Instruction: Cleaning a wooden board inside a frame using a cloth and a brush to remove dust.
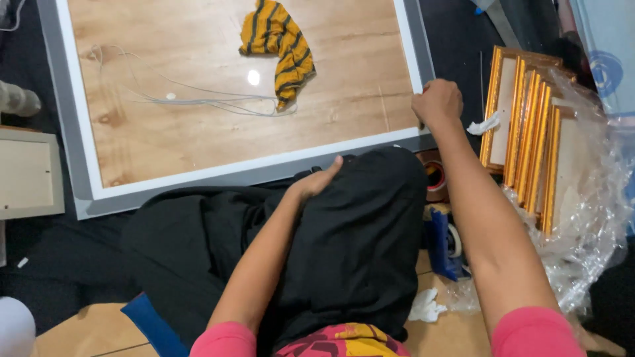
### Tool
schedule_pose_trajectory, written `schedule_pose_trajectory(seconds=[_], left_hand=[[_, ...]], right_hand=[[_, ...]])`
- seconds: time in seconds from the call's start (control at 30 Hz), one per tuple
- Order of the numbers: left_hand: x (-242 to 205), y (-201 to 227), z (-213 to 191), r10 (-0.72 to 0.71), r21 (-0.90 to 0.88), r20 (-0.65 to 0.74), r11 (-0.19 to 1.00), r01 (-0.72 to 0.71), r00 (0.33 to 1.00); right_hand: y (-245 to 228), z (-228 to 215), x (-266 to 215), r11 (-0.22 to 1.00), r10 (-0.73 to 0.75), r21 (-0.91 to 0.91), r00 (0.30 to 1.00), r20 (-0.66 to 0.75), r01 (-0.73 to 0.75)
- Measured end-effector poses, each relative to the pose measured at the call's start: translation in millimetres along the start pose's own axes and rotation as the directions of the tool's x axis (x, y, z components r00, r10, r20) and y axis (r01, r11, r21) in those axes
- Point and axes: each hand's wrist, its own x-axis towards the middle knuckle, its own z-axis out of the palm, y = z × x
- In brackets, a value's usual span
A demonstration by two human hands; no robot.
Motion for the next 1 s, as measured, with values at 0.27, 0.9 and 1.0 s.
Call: schedule_pose_trajectory(seconds=[0.27, 0.9, 1.0], left_hand=[[39.6, -4.8, -11.8, 0.286, 0.303, -0.35, 0.936, -0.181, 0.892], [138.7, 104.0, -6.3, 0.627, 0.257, -0.363, 0.778, -0.573, 0.689], [171.3, 110.9, 10.0, 0.689, 0.298, -0.33, 0.725, -0.622, 0.645]], right_hand=[[-111.9, 22.6, -13.4, 0.993, -0.117, 0.016, 0.948, 0.297, 0.118], [-206.0, -8.0, -38.6, 0.607, -0.259, 0.661, 0.896, -0.359, 0.441], [-194.4, -2.5, -21.2, 0.649, -0.077, 0.692, 0.932, -0.353, 0.316]])
